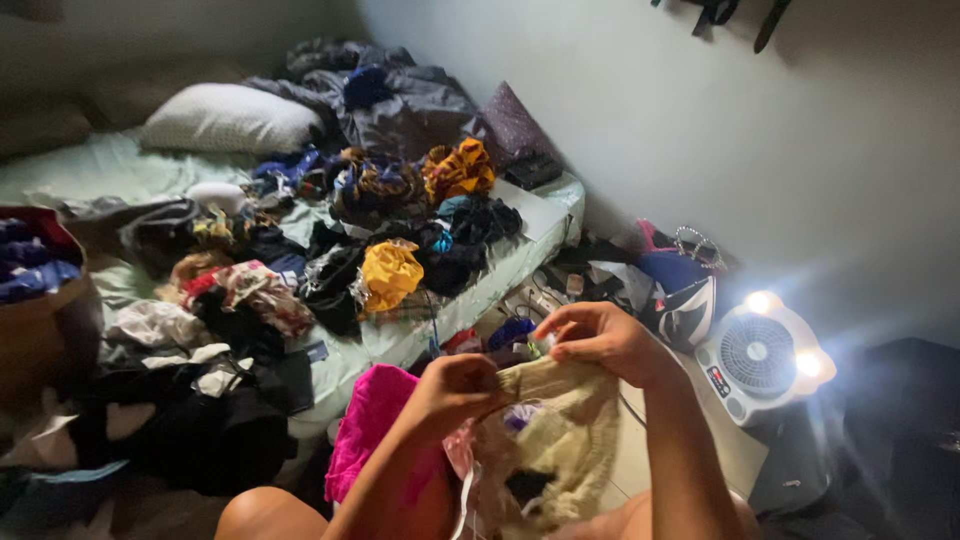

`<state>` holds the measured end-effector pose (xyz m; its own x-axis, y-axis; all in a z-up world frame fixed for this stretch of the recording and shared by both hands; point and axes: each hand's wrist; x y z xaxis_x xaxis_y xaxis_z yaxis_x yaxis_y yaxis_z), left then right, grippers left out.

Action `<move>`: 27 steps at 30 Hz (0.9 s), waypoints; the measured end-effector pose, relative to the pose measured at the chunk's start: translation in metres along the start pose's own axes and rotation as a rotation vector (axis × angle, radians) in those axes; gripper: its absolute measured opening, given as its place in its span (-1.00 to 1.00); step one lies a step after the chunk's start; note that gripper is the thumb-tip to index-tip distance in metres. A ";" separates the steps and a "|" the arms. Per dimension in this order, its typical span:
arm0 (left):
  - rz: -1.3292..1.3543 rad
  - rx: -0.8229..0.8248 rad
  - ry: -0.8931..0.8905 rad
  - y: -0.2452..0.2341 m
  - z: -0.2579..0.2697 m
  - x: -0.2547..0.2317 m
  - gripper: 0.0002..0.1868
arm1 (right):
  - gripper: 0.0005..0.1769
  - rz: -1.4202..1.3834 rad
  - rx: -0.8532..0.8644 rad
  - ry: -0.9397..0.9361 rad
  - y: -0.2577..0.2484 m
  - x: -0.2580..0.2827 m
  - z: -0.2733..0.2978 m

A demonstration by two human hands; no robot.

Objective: The person sorts through a pile of clothes on a bed by hand, picking up individual items like underwear and socks and placing them into a white shopping bag.

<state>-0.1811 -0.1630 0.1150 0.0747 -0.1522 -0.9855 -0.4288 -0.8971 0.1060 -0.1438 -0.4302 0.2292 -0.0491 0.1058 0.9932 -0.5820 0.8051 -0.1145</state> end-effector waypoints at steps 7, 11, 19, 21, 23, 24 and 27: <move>-0.398 -0.326 -0.156 -0.051 0.031 -0.005 -0.86 | -0.71 -0.188 -0.102 -0.055 -0.043 -0.019 0.046; -0.724 -0.537 0.212 -0.044 0.041 -0.004 -0.81 | -0.59 -0.578 -0.051 -0.256 -0.032 -0.011 0.046; -0.309 -0.013 0.440 0.050 0.042 -0.027 -0.39 | -0.06 -0.729 0.088 -0.393 0.031 0.045 0.043; -0.146 0.039 0.192 0.061 0.039 -0.028 -0.41 | 0.05 -0.669 0.162 -0.438 0.030 0.051 0.046; 0.024 0.095 -0.061 0.062 0.038 -0.021 -0.43 | 0.08 -0.706 0.144 -0.463 0.024 0.051 0.050; -0.047 0.057 -0.093 0.057 0.038 -0.017 -0.54 | 0.10 -0.737 0.124 -0.490 0.021 0.049 0.053; 0.004 -0.032 -0.048 0.045 0.033 -0.002 -0.73 | 0.12 -0.750 0.060 -0.524 0.007 0.032 0.062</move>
<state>-0.2304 -0.1898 0.1173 0.0293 -0.1361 -0.9903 -0.4004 -0.9093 0.1131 -0.1995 -0.4569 0.2612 0.0053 -0.7228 0.6910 -0.6507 0.5222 0.5512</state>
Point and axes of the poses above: each hand's wrist, its own z-axis away from the middle knuckle, its own y-axis out of the palm, x = y × z, and after that the axes turned 3 degrees about -z, right-handed
